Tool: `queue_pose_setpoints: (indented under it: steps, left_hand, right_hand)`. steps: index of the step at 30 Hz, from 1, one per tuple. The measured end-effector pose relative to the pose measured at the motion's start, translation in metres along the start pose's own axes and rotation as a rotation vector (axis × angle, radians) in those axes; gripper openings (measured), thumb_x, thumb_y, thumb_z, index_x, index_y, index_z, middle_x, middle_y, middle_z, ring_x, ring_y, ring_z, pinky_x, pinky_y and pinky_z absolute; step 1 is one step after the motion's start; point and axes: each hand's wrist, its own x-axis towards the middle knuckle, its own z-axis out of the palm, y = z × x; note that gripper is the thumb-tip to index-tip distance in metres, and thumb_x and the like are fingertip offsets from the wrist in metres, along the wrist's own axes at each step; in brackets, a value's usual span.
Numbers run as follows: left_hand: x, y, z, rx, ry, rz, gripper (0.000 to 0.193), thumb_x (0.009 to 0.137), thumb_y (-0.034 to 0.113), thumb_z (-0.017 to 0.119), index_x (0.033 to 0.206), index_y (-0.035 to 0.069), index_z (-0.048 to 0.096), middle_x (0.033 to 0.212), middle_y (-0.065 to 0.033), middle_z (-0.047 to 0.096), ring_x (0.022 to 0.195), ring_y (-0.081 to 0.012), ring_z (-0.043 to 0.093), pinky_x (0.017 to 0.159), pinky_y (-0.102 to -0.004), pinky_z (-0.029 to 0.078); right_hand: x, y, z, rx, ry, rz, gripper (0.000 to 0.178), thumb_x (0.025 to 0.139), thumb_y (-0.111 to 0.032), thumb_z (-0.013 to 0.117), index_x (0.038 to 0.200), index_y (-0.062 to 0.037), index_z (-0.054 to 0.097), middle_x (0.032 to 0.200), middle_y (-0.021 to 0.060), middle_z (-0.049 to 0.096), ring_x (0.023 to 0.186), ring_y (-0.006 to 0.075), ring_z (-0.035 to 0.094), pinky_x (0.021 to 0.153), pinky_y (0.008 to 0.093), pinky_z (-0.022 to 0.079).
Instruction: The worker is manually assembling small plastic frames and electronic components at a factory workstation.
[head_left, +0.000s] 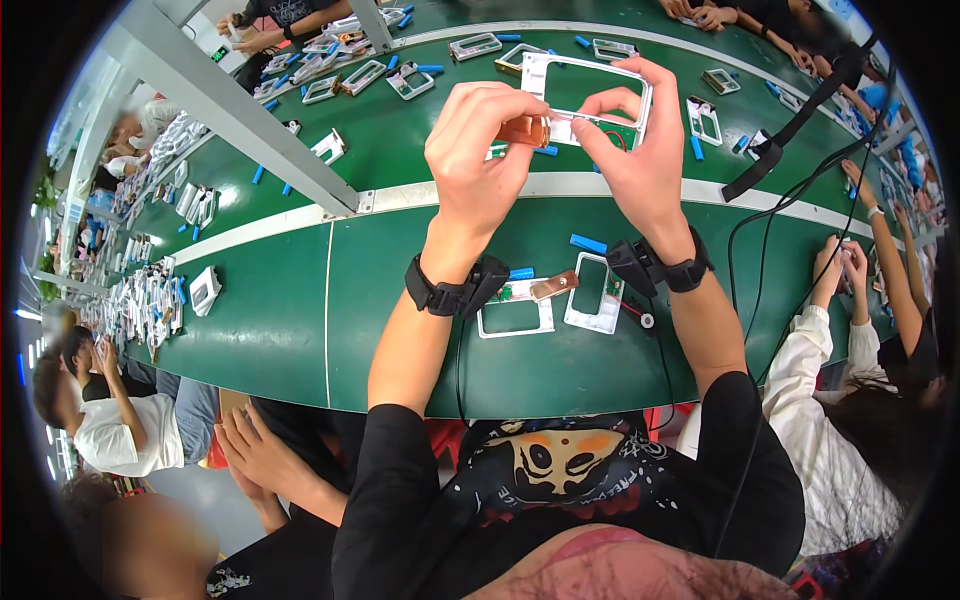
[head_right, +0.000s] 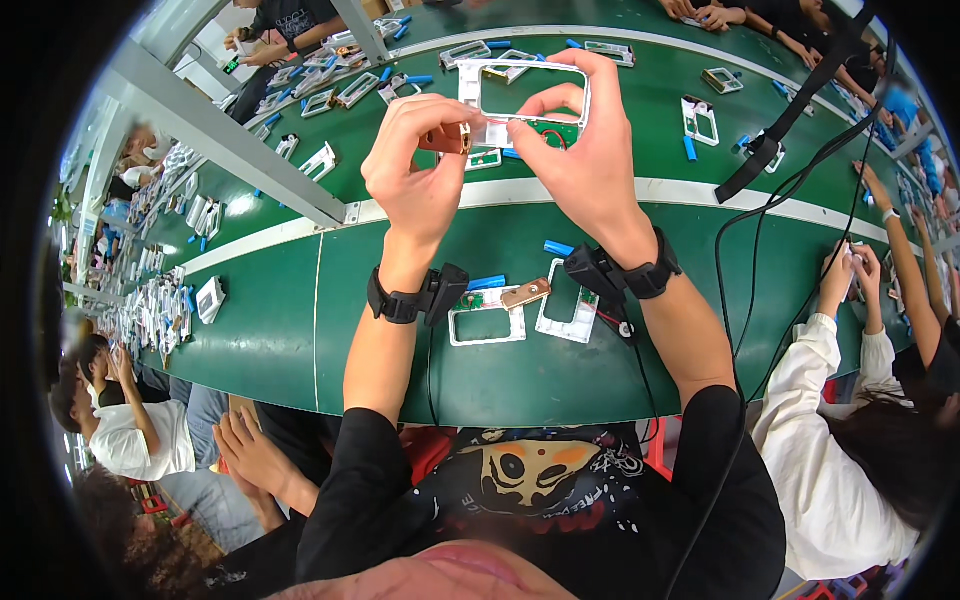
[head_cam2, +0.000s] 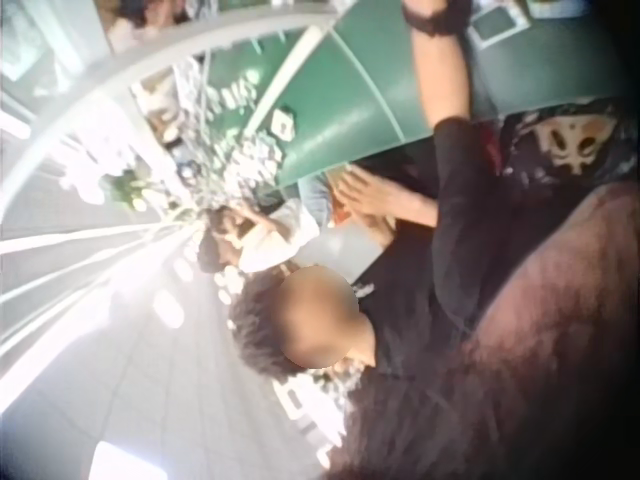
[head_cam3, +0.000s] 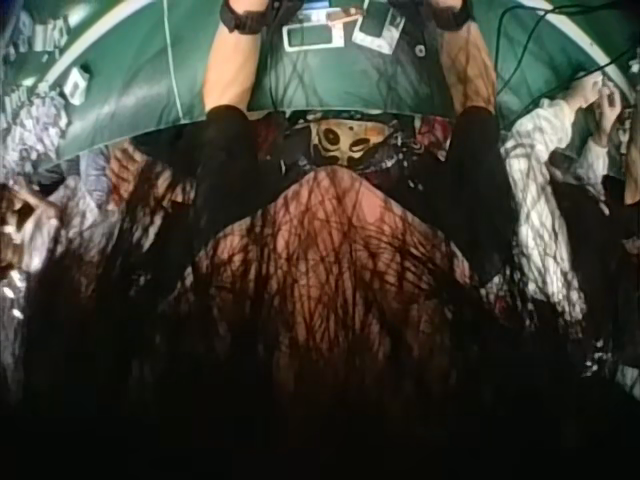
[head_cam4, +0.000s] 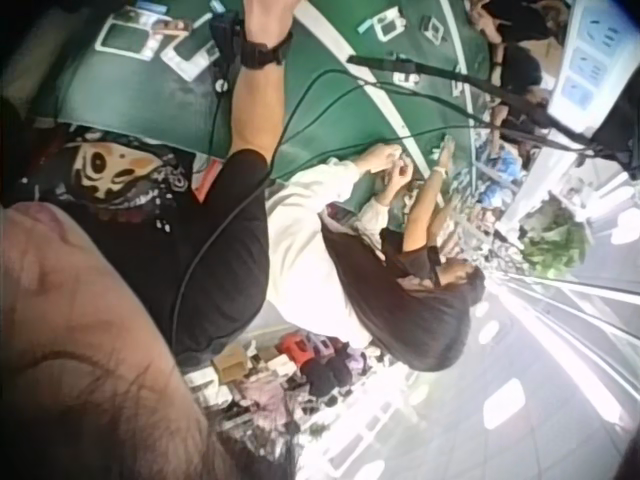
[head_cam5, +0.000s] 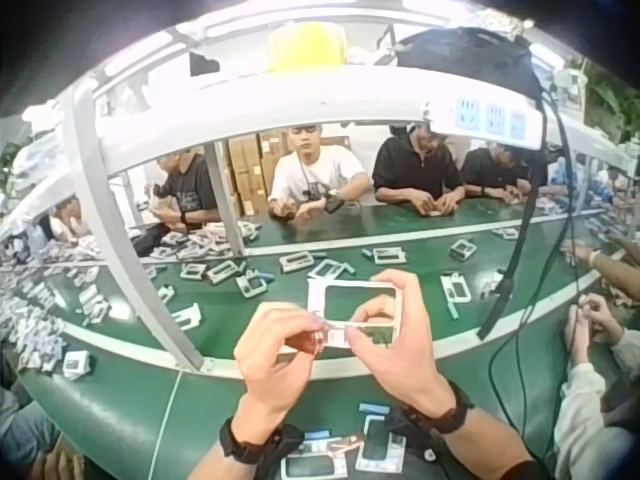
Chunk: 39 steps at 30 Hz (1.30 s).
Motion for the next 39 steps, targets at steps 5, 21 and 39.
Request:
queue_pose_setpoints:
  steps: [5,21,39]
  left_hand:
    - [0.005,0.0,-0.001,0.021,0.029,0.153,0.031,0.056,-0.016,0.065,0.081,0.003,0.066,0.08,-0.0062,0.064,0.08,-0.0201,0.061,0.054,-0.0262,0.053]
    - [-0.004,0.011,0.013,-0.071,-0.007,-0.281,0.02,0.075,-0.004,0.072,0.092,-0.001,0.062,0.093,-0.0069,0.06,0.07,-0.0119,0.06,0.065,-0.0224,0.052]
    - [-0.002,-0.011,-0.004,-0.363,-0.074,-0.401,0.026,0.085,-0.004,0.066,0.109,-0.001,0.057,0.097,-0.0109,0.068,0.091,-0.0172,0.068,0.078,-0.0275,0.055]
  right_hand:
    - [-0.001,-0.007,-0.002,-0.005,0.033,-0.06,0.057,0.077,0.004,0.068,0.127,0.0006,0.041,0.082,0.0063,0.063,0.079,0.0115,0.062,0.076,0.0246,0.051]
    - [-0.002,-0.006,-0.006,-0.042,0.143,-0.084,0.059,0.07,0.007,0.067,0.124,-0.002,0.046,0.076,0.0033,0.058,0.075,0.0103,0.059,0.072,0.0236,0.05]
    - [-0.002,-0.011,0.001,-0.088,0.113,-0.068,0.056,0.072,0.008,0.066,0.124,0.0,0.046,0.078,0.0036,0.056,0.077,0.0113,0.057,0.076,0.0237,0.046]
